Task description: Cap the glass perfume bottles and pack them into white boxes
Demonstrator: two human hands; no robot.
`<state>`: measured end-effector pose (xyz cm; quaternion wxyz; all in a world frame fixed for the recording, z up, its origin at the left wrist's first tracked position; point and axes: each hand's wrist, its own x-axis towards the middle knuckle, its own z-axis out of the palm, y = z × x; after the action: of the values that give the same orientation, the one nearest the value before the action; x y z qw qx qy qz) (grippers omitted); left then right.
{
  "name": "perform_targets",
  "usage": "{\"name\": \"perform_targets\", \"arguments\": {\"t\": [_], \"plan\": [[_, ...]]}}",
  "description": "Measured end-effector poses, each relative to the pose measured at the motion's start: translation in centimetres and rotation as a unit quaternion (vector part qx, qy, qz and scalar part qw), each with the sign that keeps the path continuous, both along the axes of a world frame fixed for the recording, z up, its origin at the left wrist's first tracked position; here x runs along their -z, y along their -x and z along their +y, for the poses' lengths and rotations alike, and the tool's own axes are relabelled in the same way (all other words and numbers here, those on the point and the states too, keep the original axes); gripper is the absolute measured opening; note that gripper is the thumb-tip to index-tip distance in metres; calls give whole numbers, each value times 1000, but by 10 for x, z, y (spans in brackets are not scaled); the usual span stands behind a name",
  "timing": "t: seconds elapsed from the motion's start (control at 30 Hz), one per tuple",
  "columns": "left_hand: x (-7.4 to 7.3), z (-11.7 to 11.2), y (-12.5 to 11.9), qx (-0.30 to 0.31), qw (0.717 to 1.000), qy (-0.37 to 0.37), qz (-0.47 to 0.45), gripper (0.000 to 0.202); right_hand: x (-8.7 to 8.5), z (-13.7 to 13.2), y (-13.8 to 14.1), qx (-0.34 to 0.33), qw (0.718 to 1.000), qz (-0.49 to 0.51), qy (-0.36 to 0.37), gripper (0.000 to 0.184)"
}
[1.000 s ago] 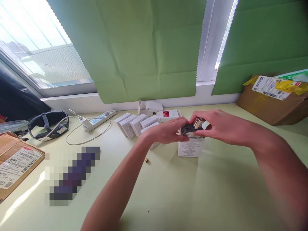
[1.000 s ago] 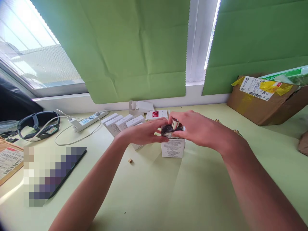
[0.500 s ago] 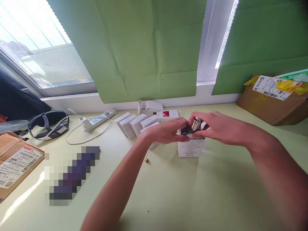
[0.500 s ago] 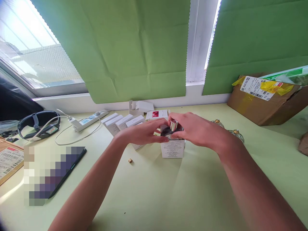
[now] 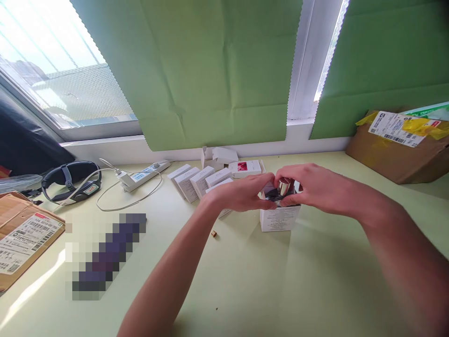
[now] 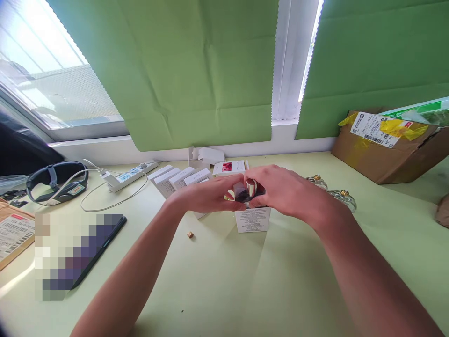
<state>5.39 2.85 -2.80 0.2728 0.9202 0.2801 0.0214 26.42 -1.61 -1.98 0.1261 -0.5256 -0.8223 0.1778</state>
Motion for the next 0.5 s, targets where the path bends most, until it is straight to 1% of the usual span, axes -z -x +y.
{"name": "perform_targets", "arguments": {"t": [0.1, 0.27, 0.37, 0.5], "plan": [[0, 0, 0, 1, 1000, 4, 2, 26, -3, -4, 0, -8, 1000, -5, 7, 13], [0, 0, -1, 1, 1000, 12, 2, 27, -9, -12, 0, 25, 999, -29, -2, 34], [1, 0, -1, -6, 1000, 20, 1, 29, -11, -13, 1, 28, 999, -37, -1, 32], [2, -1, 0, -6, 1000, 26, -2, 25, -10, -11, 3, 23, 999, -37, 20, 29]]}}
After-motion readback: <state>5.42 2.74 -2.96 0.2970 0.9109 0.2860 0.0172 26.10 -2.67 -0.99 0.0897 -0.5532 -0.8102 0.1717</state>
